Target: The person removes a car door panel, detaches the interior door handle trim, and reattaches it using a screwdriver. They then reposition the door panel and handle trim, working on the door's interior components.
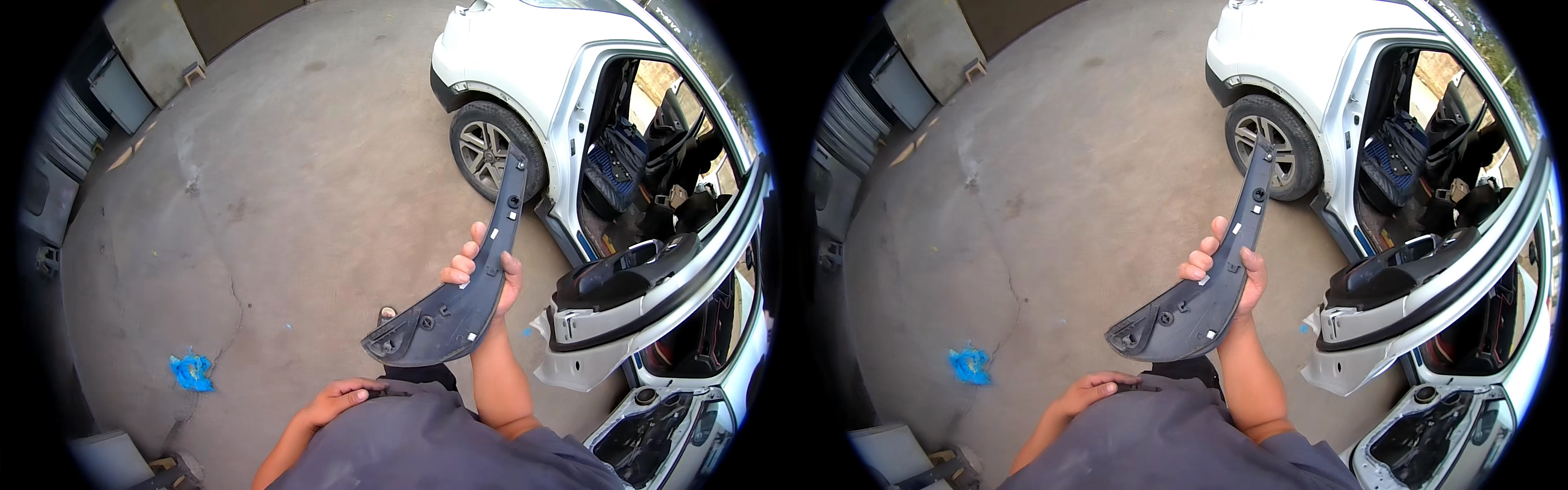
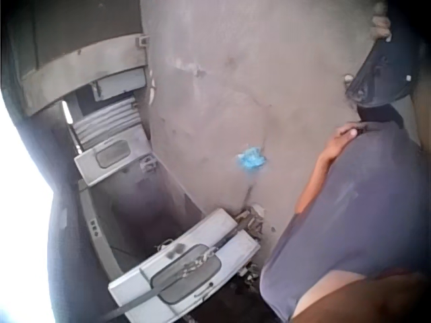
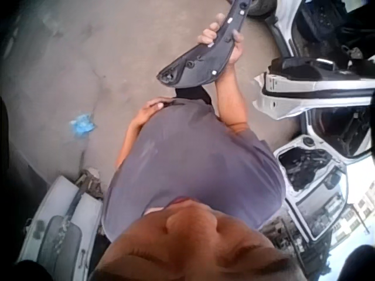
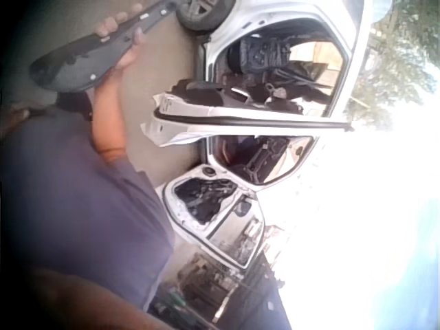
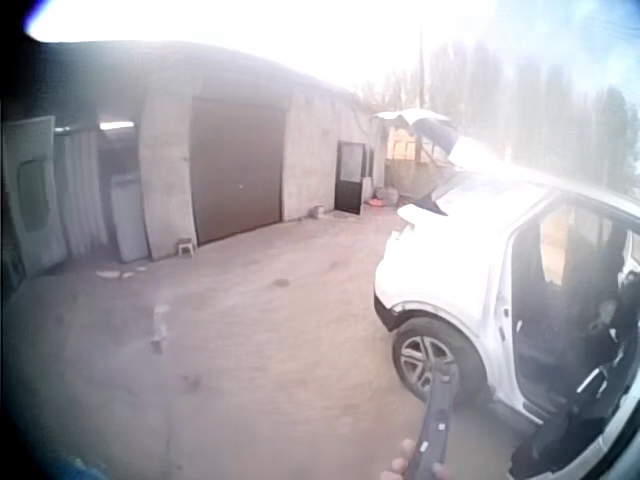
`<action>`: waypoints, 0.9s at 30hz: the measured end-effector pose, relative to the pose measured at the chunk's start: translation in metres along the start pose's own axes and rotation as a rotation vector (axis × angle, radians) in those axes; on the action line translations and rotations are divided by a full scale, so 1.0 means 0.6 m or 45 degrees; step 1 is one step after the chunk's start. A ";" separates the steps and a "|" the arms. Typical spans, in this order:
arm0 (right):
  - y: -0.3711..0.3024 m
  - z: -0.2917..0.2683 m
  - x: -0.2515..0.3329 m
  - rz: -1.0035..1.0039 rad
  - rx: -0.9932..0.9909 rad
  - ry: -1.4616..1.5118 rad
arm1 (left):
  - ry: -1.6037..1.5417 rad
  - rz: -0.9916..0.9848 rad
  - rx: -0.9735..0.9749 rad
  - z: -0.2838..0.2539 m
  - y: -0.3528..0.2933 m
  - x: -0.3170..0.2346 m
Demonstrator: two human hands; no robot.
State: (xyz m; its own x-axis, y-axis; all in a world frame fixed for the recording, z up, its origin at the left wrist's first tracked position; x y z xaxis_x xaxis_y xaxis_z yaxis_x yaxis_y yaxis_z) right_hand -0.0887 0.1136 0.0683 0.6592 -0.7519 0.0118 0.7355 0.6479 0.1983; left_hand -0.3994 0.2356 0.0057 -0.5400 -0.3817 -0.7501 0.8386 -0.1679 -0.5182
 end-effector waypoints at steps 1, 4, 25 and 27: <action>0.021 -0.010 0.006 -0.020 -0.061 0.024 | -0.014 -0.038 -0.057 -0.013 0.011 -0.028; 0.103 -0.029 0.014 -0.004 0.025 0.118 | -0.087 0.062 -0.231 -0.057 0.064 -0.109; 0.314 -0.097 0.092 -0.849 -0.893 -0.286 | 1.119 0.044 0.490 -0.222 0.509 -0.625; 0.319 -0.107 0.106 -0.961 -0.923 -0.244 | 1.319 0.092 0.649 -0.202 0.561 -0.654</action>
State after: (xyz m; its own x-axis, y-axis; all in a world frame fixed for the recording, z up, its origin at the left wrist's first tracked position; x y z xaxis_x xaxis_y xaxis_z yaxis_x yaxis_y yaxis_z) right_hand 0.1040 0.1974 0.0440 0.0039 -0.9551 0.2962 0.9027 -0.1241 -0.4119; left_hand 0.0860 0.4389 0.0758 -0.0924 0.4831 -0.8707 0.6744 -0.6130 -0.4116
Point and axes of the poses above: each hand's wrist, its own y-axis towards the middle knuckle, its own z-axis out of the palm, x = y × z, the point moved 1 cm from there along y, towards the middle knuckle, and after that the axes turned 9 degrees about -z, right-handed, at the moved point
